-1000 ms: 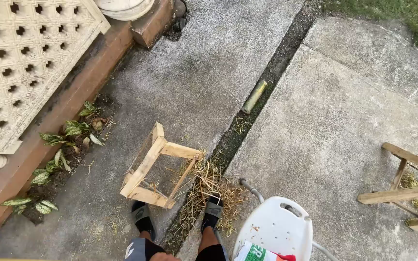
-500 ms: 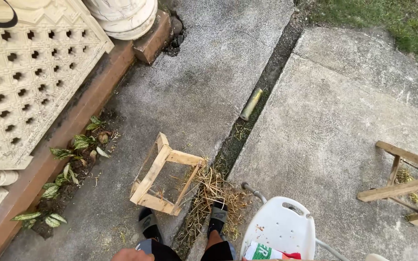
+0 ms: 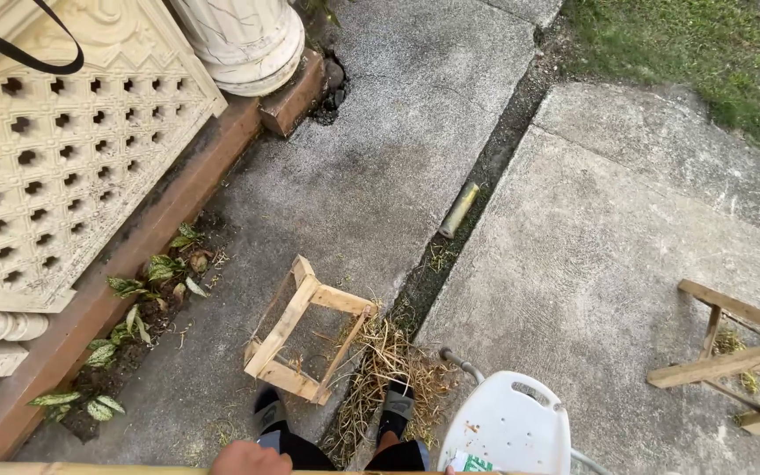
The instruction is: The recorder uses a knife to strip or shave the surface of a bamboo pole.
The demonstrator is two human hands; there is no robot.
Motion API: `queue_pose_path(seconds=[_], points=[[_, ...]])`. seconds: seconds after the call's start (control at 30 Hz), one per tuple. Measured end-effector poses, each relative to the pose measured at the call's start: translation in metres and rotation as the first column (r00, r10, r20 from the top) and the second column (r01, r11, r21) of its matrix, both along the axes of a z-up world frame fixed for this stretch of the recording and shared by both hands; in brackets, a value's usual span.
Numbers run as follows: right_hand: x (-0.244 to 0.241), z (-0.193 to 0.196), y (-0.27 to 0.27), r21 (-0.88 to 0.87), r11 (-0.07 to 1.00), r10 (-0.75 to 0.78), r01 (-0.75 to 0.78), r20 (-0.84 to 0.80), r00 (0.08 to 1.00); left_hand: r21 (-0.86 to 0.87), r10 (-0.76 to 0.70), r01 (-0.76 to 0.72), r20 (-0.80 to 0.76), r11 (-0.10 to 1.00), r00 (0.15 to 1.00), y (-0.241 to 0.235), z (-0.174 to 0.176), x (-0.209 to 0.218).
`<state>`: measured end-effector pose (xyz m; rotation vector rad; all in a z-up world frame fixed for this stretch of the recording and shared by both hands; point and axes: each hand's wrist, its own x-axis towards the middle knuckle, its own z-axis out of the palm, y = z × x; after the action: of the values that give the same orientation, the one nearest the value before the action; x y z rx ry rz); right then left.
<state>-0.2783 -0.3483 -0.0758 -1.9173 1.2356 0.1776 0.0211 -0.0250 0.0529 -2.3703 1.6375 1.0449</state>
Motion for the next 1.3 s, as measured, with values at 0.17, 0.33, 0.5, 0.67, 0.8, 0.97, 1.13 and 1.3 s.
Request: queue_pose_path(seconds=[0.17, 0.33, 0.5, 0.67, 0.8, 0.97, 1.13, 1.3], points=[[0.038, 0.076, -0.023, -0.073, 0.996, 0.049, -0.052, -0.037, 0.998, 0.332, -0.075, 0.049, 0.065, 0.942, 0.995, -0.072, 0.173, 0.03], [0.035, 0.161, -0.028, -0.095, 0.983, 0.145, -0.158, -0.131, 0.981, 0.548, -0.068, -0.019, 0.137, 0.836, 0.988, -0.142, 0.357, 0.029], [0.089, 0.289, -0.016, -0.577, 0.786, 0.53, -0.221, 0.447, 0.72, 0.496, -0.084, -0.119, 0.367, 0.86, 0.926, -0.172, 0.422, 0.03], [0.132, 0.295, -0.027, -0.603, 0.7, 0.686, -0.382, 0.42, 0.594, 0.444, -0.209, -0.006, 0.435, 0.896, 0.876, -0.194, 0.444, 0.025], [0.145, 0.289, -0.04, -0.459, 0.8, 0.597, -0.386, 0.547, 0.587, 0.424, -0.358, 0.127, 0.524, 0.897, 0.773, -0.207, 0.479, 0.021], [0.167, 0.325, -0.036, -0.546, 0.812, 0.562, -0.205, 0.64, 0.524, 0.33, -0.342, 0.143, 0.689, 0.933, 0.638, -0.204, 0.514, 0.025], [0.195, 0.335, -0.034, -0.535, 0.839, 0.501, -0.101, 0.686, 0.527, 0.067, -0.179, 0.351, 0.938, 0.934, 0.296, -0.169, 0.518, 0.037], [0.218, 0.329, -0.032, -0.499, 0.865, 0.449, -0.053, 0.721, 0.528, -0.699, 0.499, 0.579, 0.711, 0.42, 0.496, -0.136, 0.465, 0.061]])
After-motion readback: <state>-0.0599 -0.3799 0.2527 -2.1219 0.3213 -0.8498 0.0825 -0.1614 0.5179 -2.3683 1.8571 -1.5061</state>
